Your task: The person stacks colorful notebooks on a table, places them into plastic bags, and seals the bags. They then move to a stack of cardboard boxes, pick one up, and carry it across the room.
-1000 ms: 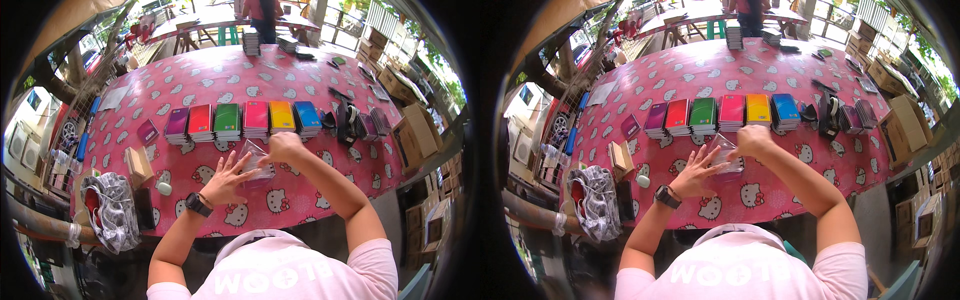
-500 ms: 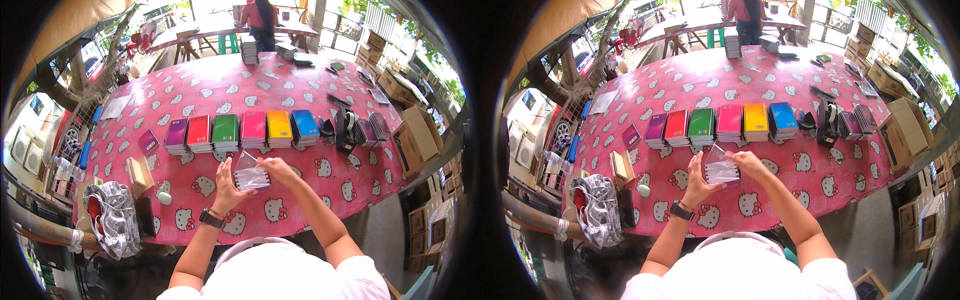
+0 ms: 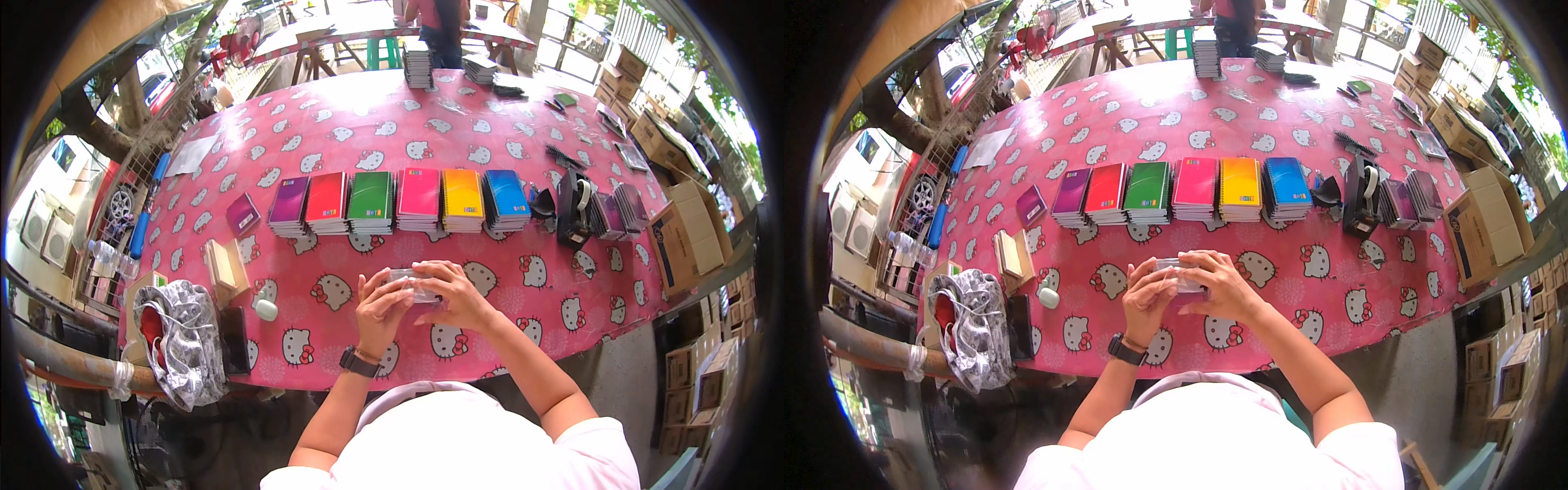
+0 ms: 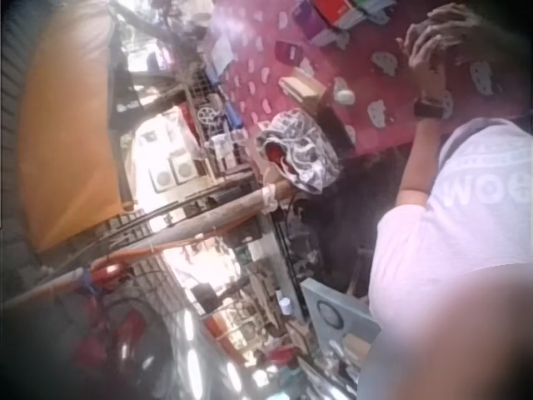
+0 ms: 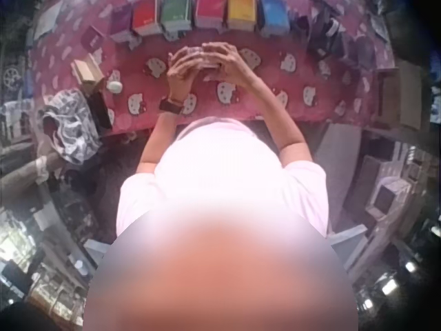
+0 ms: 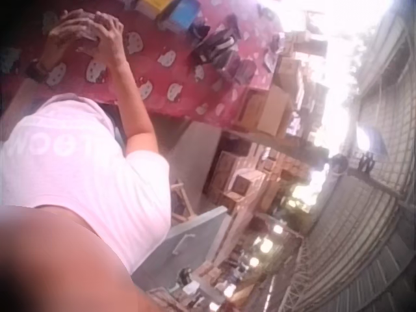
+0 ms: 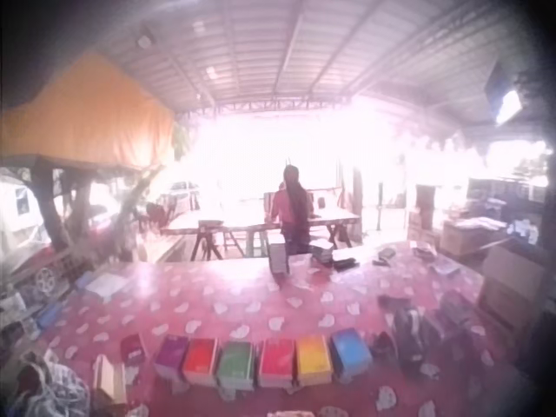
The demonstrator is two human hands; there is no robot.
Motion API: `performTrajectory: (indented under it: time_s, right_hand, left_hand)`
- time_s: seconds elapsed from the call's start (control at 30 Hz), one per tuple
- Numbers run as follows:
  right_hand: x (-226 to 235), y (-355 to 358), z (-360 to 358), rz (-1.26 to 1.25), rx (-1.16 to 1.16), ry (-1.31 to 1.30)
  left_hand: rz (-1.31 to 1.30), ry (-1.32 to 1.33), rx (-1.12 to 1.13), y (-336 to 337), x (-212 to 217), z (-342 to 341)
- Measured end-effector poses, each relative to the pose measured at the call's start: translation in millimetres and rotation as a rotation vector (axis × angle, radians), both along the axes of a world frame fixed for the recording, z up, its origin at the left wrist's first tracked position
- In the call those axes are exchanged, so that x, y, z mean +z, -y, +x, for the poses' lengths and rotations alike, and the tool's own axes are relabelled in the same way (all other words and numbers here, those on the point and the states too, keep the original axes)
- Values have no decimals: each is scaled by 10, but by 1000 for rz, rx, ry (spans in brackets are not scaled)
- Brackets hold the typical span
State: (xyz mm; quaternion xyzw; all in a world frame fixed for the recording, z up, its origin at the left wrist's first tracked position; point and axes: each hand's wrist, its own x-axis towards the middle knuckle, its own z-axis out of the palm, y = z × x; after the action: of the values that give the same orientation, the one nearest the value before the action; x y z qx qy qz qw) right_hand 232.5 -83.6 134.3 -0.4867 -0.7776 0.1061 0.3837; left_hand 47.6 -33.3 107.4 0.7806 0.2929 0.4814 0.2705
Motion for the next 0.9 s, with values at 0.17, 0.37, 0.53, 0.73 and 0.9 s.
performTrajectory:
  time_s: [0.17, 0.37, 0.53, 0.73, 0.9]
  right_hand:
    - [30, -31, -104, -21, -85, -86]
    - [81, -349, -84, -371, -137, -414]
    - [81, -502, 32, -679, -107, -545]
    - [133, -400, 663, -311, -285, -500]
    - [-362, 276, 3022, 90, -1566, -49]
  left_hand:
    - [-173, 110, 148, 37, -12, 87]
    - [-238, 290, 219, 92, 186, 168]
    - [293, -408, 233, 456, 191, 97]
    - [175, -694, 308, 563, 89, 151]
    - [153, -702, 355, 620, 234, 327]
